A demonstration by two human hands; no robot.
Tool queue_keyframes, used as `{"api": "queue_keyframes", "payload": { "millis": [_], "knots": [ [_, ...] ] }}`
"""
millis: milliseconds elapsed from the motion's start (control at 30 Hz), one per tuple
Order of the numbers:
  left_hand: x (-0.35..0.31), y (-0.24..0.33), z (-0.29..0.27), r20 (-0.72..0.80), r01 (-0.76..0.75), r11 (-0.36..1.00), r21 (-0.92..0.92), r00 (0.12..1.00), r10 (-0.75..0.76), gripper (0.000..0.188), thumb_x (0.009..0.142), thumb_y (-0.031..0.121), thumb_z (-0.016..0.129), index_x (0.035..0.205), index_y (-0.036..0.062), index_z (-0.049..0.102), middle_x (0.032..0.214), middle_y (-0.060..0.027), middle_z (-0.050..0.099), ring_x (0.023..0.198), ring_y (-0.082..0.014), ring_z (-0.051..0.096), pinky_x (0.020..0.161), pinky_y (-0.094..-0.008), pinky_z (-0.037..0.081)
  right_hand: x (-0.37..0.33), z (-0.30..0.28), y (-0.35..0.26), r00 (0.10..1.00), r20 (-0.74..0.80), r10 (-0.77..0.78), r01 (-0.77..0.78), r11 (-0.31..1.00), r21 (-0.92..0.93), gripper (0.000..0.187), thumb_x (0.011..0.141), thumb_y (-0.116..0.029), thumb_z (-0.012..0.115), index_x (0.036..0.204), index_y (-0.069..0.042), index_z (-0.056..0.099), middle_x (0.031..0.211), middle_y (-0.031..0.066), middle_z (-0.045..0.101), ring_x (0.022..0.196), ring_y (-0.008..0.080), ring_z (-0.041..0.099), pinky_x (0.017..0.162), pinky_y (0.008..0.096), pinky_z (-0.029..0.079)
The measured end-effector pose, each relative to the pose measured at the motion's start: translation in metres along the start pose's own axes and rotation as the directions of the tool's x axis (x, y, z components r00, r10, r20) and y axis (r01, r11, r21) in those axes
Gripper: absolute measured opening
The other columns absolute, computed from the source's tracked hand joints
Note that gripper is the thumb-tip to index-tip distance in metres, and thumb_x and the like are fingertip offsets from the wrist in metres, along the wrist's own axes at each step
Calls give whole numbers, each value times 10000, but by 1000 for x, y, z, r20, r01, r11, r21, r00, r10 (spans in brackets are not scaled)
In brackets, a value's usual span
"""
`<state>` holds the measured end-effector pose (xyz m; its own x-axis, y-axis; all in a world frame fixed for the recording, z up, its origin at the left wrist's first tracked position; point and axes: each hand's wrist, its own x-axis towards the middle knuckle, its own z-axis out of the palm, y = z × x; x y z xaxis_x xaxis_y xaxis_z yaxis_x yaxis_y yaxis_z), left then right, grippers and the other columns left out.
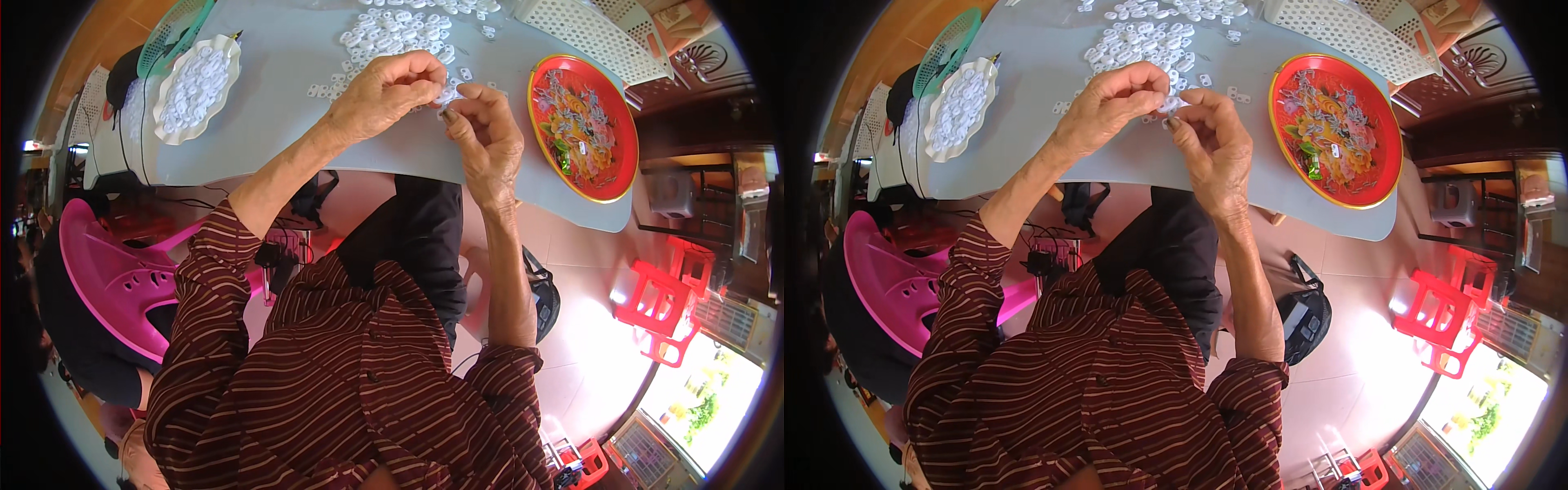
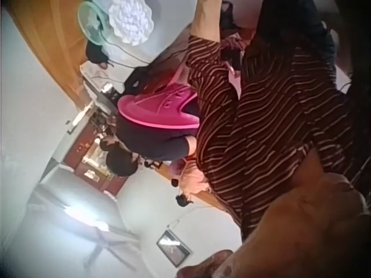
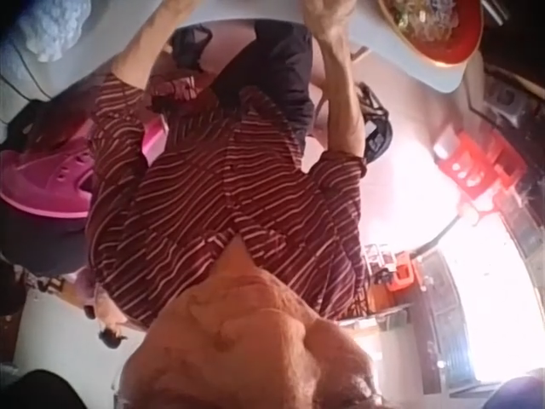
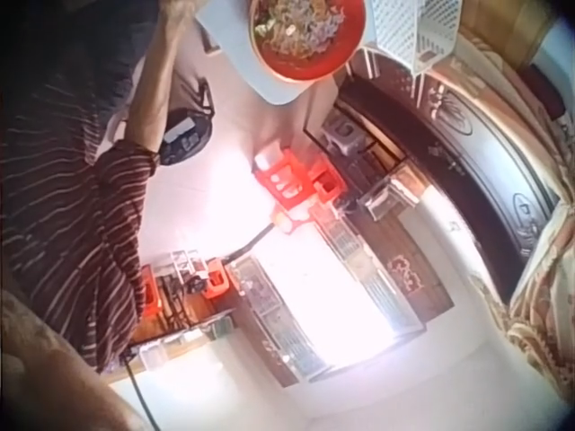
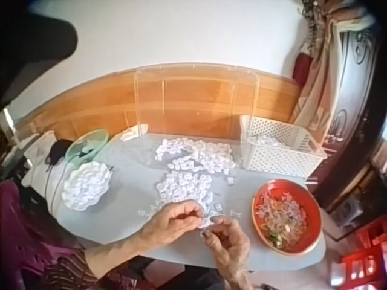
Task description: Manually assembling small white plastic components at a workshop table.
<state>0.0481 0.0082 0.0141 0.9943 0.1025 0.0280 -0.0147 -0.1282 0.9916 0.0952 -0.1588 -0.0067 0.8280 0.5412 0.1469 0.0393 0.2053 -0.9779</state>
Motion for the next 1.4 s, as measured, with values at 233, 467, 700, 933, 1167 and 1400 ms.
{"api": "queue_keyframes", "payload": {
  "millis": [233, 467, 700, 933, 1167, 1400],
  "knots": [
    [2, 12, 5, 14, -133, 954, 271, 991, 134, 92, 850, 121, 557, 877, 38, 585, 683, 21, 517, 658, -69, 496, 586, -244, 410, -1, -4, 4, 998, -1, -58, 58, 997, -54, 262, 846, 15, 617, 1100, -9, 560, 845, 13, 591, 767, 64, 544, 693, 208, 460],
    [-4, 2, 11, -34, -204, 932, 300, 974, 224, 188, 909, 198, 528, 948, 17, 557, 698, -18, 518, 620, -116, 463, 589, -264, 413, 0, 0, 3, 995, -71, -67, 66, 998, -17, 223, 857, 6, 611, 1078, -3, 581, 853, 15, 592, 784, 63, 549, 704, 204, 460],
    [-17, 0, 30, -103, -100, 941, 323, 985, 140, 257, 945, 244, 445, 881, 2, 504, 612, -75, 459, 566, -151, 422, 549, -315, 395, -1, -5, 8, 999, -3, -54, 54, 999, -10, 232, 865, -44, 630, 1089, 0, 586, 863, 21, 609, 741, 78, 552, 700, 219, 468],
    [-16, -5, 21, -89, -162, 929, 332, 975, 201, 311, 943, 275, 414, 913, -16, 519, 640, -92, 442, 603, -160, 391, 581, -316, 382, -3, 1, 12, 993, 52, -107, 114, 979, -169, 281, 782, 8, 679, 1050, -5, 595, 753, 26, 617, 695, 85, 575, 653, 233, 485],
    [-23, -5, 24, -86, -144, 903, 405, 977, 194, 247, 930, 195, 417, 811, -18, 456, 610, -140, 433, 531, -202, 378, 526, -346, 385, -5, 5, 13, 982, 48, -181, 187, 952, -240, 297, 744, -6, 714, 1010, -5, 581, 752, 59, 625, 665, 113, 593, 630, 247, 485],
    [-24, -11, 29, -194, -139, 958, 252, 962, 191, 225, 934, 178, 422, 806, -6, 444, 592, -106, 379, 532, -179, 327, 502, -327, 360, -5, 5, 7, 980, 81, -180, 197, 915, -351, 343, 710, -6, 729, 1020, -19, 582, 773, 70, 611, 679, 146, 584, 649, 283, 484]
  ]
}}
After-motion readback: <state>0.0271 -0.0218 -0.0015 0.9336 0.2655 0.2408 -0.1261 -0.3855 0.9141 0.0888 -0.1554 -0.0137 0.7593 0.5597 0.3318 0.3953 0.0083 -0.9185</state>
